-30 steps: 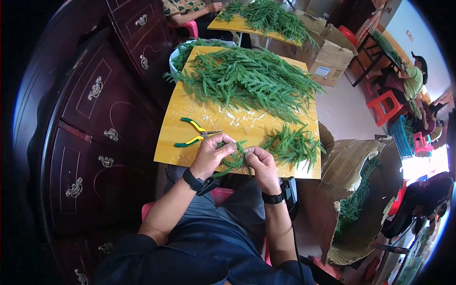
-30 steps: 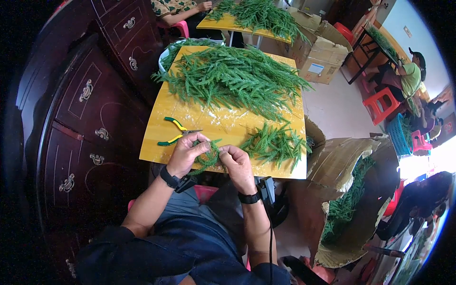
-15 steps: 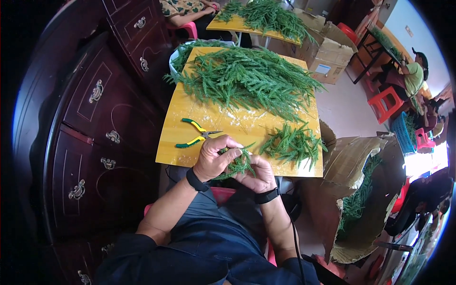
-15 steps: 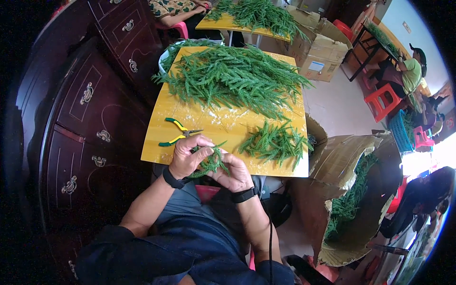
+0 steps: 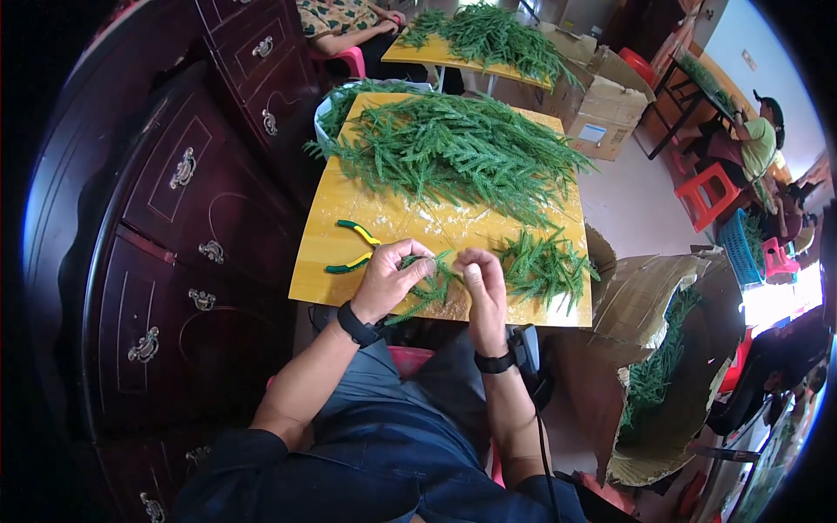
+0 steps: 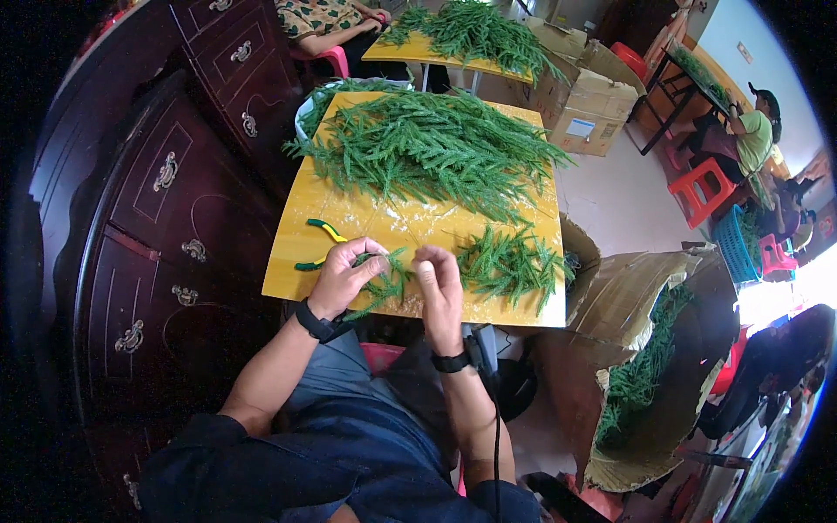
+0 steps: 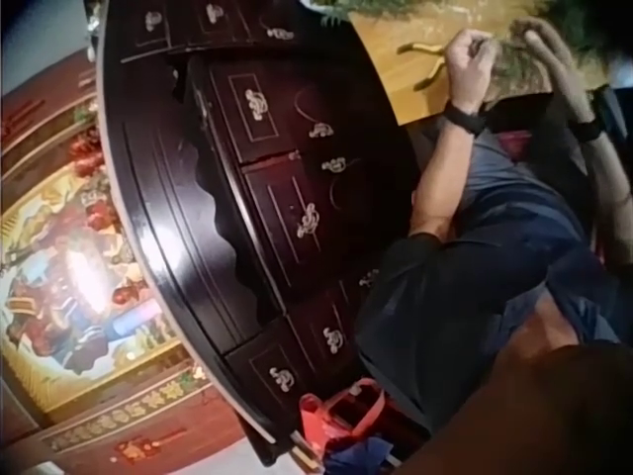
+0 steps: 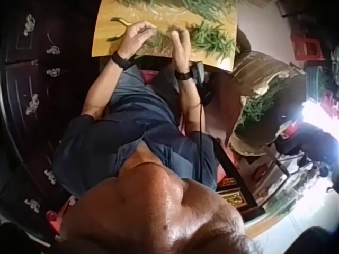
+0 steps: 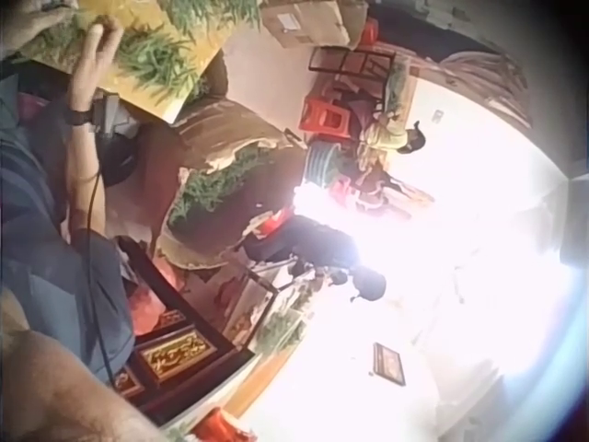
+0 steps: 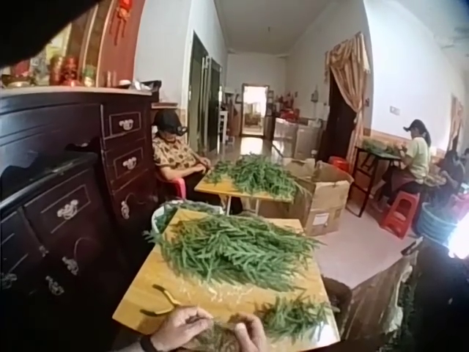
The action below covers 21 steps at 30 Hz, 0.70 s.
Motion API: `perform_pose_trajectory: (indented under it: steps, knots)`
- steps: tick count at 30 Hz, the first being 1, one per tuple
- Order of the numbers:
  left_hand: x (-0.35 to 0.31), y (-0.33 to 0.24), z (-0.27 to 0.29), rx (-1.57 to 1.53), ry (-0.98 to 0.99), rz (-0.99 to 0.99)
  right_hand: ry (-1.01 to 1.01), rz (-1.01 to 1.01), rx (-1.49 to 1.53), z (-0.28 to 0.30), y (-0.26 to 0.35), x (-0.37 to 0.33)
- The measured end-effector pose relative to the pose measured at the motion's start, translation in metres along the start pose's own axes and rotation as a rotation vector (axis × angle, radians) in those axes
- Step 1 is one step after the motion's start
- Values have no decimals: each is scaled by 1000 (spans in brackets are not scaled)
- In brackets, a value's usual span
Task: The person assembles a wreath by twisting wire around green branches, using pliers to cut the wire and trim the foliage. They repeat this process several times, setting each finished piece on the table.
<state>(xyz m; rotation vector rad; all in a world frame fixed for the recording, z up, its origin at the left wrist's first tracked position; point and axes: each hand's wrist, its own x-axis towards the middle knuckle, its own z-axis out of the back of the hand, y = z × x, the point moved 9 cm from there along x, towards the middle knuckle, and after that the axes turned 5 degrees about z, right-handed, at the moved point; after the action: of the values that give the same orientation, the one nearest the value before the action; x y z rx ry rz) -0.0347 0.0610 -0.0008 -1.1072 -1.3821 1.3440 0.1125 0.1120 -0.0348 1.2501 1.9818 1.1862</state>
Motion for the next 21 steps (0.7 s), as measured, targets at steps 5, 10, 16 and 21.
perform_pose_trajectory:
  steps: [5, 10, 16, 21]
  knots:
    - [-3, 5, -9, -120, -30, 37, 61, 439, -723, -12, 34, -7]
    - [-3, 1, -11, -17, 9, 18, 66, 398, -749, -13, 34, -2]
    - [-3, -8, -9, 93, 9, 0, -27, 324, -633, -16, 45, -8]
    - [-2, -11, -9, 188, -18, -147, 137, 438, -754, -29, 47, -7]
